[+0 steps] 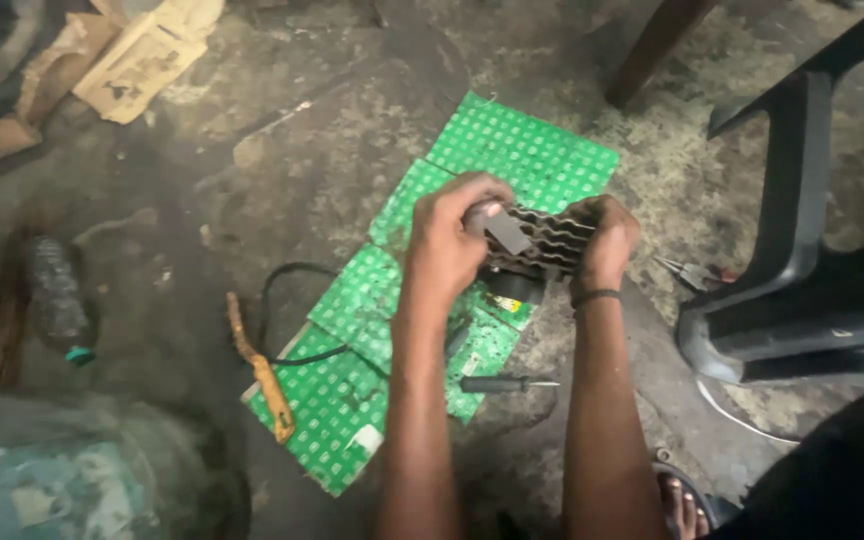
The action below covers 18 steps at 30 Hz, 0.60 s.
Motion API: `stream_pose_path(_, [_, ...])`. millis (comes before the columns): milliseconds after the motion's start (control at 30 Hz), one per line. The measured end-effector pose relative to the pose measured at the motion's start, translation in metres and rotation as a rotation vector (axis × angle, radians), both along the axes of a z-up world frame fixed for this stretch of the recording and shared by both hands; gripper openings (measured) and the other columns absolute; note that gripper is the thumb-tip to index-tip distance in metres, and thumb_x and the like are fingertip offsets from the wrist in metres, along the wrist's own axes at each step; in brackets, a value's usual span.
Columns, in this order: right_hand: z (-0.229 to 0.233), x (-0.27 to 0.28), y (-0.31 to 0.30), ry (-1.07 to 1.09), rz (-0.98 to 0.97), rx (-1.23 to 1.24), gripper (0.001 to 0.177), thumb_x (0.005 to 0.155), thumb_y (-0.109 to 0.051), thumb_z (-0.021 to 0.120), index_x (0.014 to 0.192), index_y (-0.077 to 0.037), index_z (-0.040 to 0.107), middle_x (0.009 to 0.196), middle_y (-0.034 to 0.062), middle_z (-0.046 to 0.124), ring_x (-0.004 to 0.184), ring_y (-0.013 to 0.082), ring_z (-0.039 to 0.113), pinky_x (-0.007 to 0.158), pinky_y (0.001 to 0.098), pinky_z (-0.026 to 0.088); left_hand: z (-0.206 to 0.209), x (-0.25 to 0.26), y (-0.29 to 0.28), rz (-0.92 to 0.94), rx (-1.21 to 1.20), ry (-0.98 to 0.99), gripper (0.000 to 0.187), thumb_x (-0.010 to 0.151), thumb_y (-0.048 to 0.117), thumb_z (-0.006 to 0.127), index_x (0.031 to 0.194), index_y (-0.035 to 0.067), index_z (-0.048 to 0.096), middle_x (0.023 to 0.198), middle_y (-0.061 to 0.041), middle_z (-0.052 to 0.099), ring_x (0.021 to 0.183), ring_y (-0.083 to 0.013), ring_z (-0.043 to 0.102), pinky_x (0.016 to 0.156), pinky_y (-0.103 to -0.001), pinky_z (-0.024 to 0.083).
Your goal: Cleaning and repairing a motorcycle engine cylinder block by scraping the gasket surface and inspecting the part.
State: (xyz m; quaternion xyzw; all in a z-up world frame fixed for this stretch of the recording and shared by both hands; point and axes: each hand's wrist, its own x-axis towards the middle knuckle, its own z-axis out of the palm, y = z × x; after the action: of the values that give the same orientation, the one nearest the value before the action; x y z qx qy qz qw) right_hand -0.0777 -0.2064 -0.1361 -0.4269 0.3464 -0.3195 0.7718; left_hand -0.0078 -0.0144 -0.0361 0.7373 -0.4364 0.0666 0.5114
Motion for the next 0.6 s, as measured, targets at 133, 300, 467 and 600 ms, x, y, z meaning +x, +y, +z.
stream_pose_path(133, [-0.008, 0.000, -0.008, 0.034, -0.020, -0.054, 0.029, 0.088, -0.024, 0.050, 0.080, -0.001, 0.066, 0.073, 0.0138, 0.068, 0.056, 0.0246, 0.065, 0.051, 0.0364, 0.054, 0.005, -0.003, 0.005, 0.037, -0.100, 0.252, 0.027, 0.088, -0.013, 0.064, 0.108, 0.005, 0.069, 0.099, -0.010, 0.076, 0.095, -0.0118, 0.075, 0.080, -0.025, 0.056])
stream_pose_path(300, [-0.031, 0.001, -0.012, -0.051, -0.070, -0.059, 0.024, 0.086, -0.022, 0.055, 0.079, -0.002, 0.065, 0.073, 0.0099, 0.069, 0.061, 0.0215, 0.066, 0.058, 0.0343, 0.054, -0.042, 0.002, -0.010, -0.112, -0.439, 0.612, 0.031, 0.089, -0.011, 0.074, 0.117, 0.000, 0.067, 0.109, -0.012, 0.070, 0.098, -0.0182, 0.067, 0.087, -0.031, 0.054])
stream_pose_path(467, [-0.059, 0.008, -0.031, 0.034, -0.140, -0.361, 0.028, 0.093, -0.023, 0.055, 0.081, 0.000, 0.067, 0.076, 0.0085, 0.063, 0.065, 0.0183, 0.058, 0.059, 0.0334, 0.046, -0.025, -0.009, -0.029, -0.149, -0.831, 0.986, 0.009, 0.095, -0.002, 0.065, 0.103, 0.002, 0.066, 0.101, -0.012, 0.072, 0.100, -0.0247, 0.069, 0.099, -0.044, 0.054])
stream_pose_path(600, [0.000, 0.001, -0.002, 0.033, -0.034, -0.046, 0.027, 0.086, -0.024, 0.053, 0.077, -0.002, 0.065, 0.071, 0.0106, 0.067, 0.056, 0.0217, 0.063, 0.053, 0.0338, 0.052, -0.019, 0.009, -0.027, -0.273, -1.330, 1.159, 0.007, 0.090, 0.005, 0.058, 0.092, 0.007, 0.064, 0.083, -0.008, 0.065, 0.084, -0.0241, 0.064, 0.103, -0.048, 0.053])
